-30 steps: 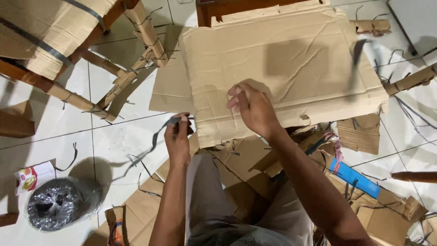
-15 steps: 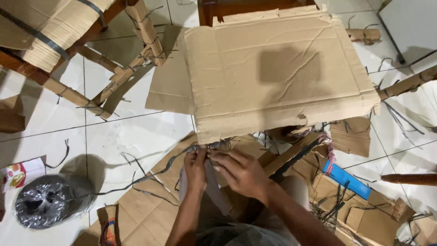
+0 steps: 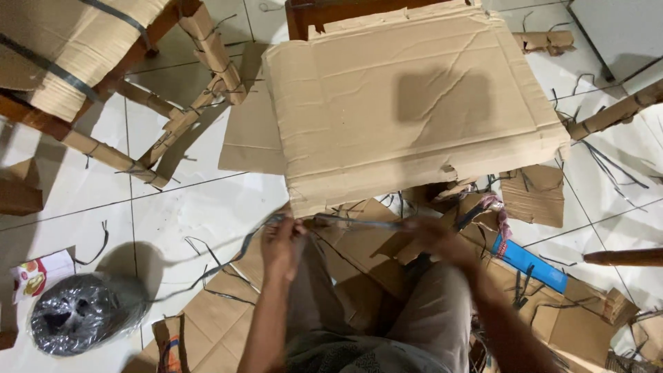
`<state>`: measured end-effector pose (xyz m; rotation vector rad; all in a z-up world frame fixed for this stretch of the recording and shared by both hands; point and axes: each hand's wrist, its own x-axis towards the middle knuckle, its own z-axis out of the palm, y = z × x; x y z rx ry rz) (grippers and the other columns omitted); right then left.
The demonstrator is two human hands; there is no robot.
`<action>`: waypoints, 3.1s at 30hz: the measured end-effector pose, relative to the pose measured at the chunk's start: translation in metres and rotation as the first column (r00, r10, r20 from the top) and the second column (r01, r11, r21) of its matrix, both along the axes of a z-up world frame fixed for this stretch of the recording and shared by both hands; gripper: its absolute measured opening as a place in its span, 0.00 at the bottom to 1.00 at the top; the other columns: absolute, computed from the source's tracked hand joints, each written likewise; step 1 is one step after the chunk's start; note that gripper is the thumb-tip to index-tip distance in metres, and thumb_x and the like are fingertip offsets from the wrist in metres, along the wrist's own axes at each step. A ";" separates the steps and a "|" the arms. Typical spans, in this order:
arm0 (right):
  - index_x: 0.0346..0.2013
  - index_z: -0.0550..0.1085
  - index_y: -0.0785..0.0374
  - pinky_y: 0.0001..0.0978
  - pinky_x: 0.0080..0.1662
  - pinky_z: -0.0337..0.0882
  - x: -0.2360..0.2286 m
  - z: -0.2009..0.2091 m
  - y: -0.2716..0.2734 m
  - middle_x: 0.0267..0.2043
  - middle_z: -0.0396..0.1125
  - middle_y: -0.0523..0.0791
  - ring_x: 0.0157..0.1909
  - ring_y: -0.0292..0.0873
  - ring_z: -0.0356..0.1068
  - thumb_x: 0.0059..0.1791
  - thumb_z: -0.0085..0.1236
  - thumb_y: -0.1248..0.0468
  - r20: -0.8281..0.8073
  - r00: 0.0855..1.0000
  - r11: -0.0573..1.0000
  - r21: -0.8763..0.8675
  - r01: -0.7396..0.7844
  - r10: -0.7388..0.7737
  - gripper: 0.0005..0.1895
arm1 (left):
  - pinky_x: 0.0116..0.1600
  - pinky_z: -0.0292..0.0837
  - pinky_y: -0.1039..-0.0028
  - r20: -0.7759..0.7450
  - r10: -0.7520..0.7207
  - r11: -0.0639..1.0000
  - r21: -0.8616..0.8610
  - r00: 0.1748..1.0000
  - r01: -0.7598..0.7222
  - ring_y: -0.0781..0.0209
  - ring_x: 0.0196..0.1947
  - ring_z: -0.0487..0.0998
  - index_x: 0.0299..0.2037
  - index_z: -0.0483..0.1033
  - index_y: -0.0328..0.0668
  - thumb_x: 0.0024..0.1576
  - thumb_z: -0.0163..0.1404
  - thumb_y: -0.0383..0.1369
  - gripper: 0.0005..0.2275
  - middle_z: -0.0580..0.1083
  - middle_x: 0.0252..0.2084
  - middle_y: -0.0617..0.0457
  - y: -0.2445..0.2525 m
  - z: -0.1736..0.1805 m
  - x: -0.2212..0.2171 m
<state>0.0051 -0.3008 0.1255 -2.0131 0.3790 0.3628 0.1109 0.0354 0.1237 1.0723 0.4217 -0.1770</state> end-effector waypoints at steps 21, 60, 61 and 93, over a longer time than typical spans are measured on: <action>0.42 0.84 0.65 0.57 0.36 0.76 0.142 0.141 -0.345 0.39 0.78 0.63 0.42 0.68 0.78 0.59 0.52 0.34 0.113 0.920 0.222 -0.953 0.207 -0.375 0.36 | 0.40 0.67 0.76 0.169 0.071 0.988 -0.151 0.983 -0.045 0.64 0.35 0.75 0.37 0.76 0.42 0.63 0.49 0.24 0.04 0.76 0.39 0.54 -0.002 0.024 0.061; 0.41 0.74 0.57 0.48 0.34 0.75 0.175 0.168 0.208 0.35 0.73 0.51 0.34 0.58 0.76 0.53 0.49 0.65 0.458 0.612 0.683 -0.705 -0.193 0.645 0.06 | 0.38 0.74 0.77 0.265 0.133 0.991 -0.042 0.955 -0.127 0.68 0.28 0.74 0.43 0.80 0.38 0.61 0.57 0.32 0.06 0.73 0.27 0.52 0.037 0.044 0.045; 0.43 0.74 0.59 0.51 0.33 0.75 0.172 0.172 0.209 0.36 0.72 0.53 0.34 0.60 0.75 0.54 0.47 0.66 0.473 0.613 0.708 -0.673 -0.213 0.633 0.07 | 0.38 0.75 0.78 0.246 0.144 0.990 -0.043 0.958 -0.138 0.68 0.28 0.75 0.43 0.80 0.38 0.62 0.57 0.32 0.06 0.73 0.27 0.52 0.038 0.041 0.044; 0.38 0.77 0.59 0.44 0.36 0.69 -0.160 -0.085 0.115 0.35 0.74 0.48 0.33 0.50 0.74 0.51 0.53 0.55 0.313 0.949 0.935 -0.325 0.143 -0.036 0.12 | 0.39 0.72 0.64 0.268 -0.843 0.430 0.857 0.467 0.285 0.55 0.36 0.78 0.42 0.78 0.43 0.67 0.43 0.38 0.12 0.78 0.37 0.53 -0.052 -0.025 -0.180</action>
